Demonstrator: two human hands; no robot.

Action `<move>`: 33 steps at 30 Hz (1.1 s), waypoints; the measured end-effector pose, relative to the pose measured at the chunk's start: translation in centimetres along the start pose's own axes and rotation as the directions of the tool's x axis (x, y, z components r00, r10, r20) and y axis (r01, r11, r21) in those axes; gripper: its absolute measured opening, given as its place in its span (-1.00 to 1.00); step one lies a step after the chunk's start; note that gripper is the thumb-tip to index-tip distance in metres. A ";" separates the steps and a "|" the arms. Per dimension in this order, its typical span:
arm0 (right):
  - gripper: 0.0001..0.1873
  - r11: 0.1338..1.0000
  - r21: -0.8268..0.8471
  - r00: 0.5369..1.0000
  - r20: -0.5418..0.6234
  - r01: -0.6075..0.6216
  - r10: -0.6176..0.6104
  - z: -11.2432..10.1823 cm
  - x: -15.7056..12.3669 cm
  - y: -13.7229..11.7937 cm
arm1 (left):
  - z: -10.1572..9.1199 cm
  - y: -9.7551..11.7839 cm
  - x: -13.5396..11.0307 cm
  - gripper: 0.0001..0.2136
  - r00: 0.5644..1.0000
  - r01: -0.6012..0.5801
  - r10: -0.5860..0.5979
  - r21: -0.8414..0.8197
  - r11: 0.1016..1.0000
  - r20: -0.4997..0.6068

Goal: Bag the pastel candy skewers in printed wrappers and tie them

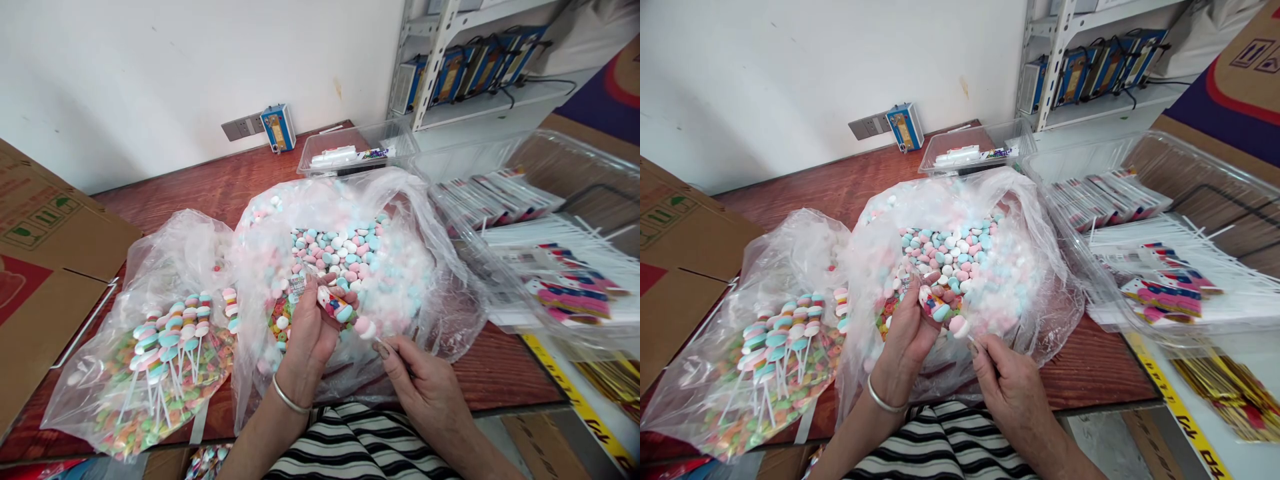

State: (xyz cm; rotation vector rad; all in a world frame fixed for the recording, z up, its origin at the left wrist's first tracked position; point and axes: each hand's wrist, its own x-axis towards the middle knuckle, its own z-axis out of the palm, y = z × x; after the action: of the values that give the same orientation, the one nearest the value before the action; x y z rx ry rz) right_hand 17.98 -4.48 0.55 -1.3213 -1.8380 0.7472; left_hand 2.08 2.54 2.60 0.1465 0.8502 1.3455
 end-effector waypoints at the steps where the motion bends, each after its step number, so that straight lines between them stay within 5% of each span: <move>1: -0.73 1.000 0.008 1.000 -0.004 -0.007 0.007 0.0 0.0 0.0 | 0.1 0.0 -0.1 -0.63 1.000 0.002 -0.002 0.003 1.000 0.013; 8: -0.74 0.996 0.046 0.997 -0.021 -0.078 0.079 -0.4 0.1 0.4 | -0.2 -0.4 -0.3 -0.70 0.987 -0.156 0.141 0.227 0.961 0.077; 14: -0.71 0.996 0.060 0.998 0.002 -0.061 0.061 -0.7 0.1 0.0 | -1.1 -0.6 0.2 -0.65 0.999 -0.034 0.032 0.150 0.988 0.016; 21: -0.72 0.999 0.033 0.999 -0.015 -0.040 0.040 -0.7 0.2 -0.1 | -0.6 -0.4 -0.3 -0.65 0.984 -0.158 0.134 0.235 0.959 0.116; 29: -0.77 0.995 -0.067 0.996 -0.044 0.073 -0.076 -0.3 0.2 0.1 | -0.3 -0.7 -0.4 -0.63 0.998 0.048 -0.044 0.081 0.996 -0.049; 33: -0.75 0.997 -0.035 0.997 -0.024 0.071 -0.072 -0.4 0.1 -0.2 | -0.3 -0.7 -0.3 -0.67 0.998 -0.038 0.032 0.122 0.992 0.048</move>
State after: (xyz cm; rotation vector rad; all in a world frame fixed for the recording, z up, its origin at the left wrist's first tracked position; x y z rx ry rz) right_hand 18.20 -4.39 0.92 -1.2744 -1.8753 0.6613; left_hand 2.44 1.96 2.09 0.2892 0.8953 1.3175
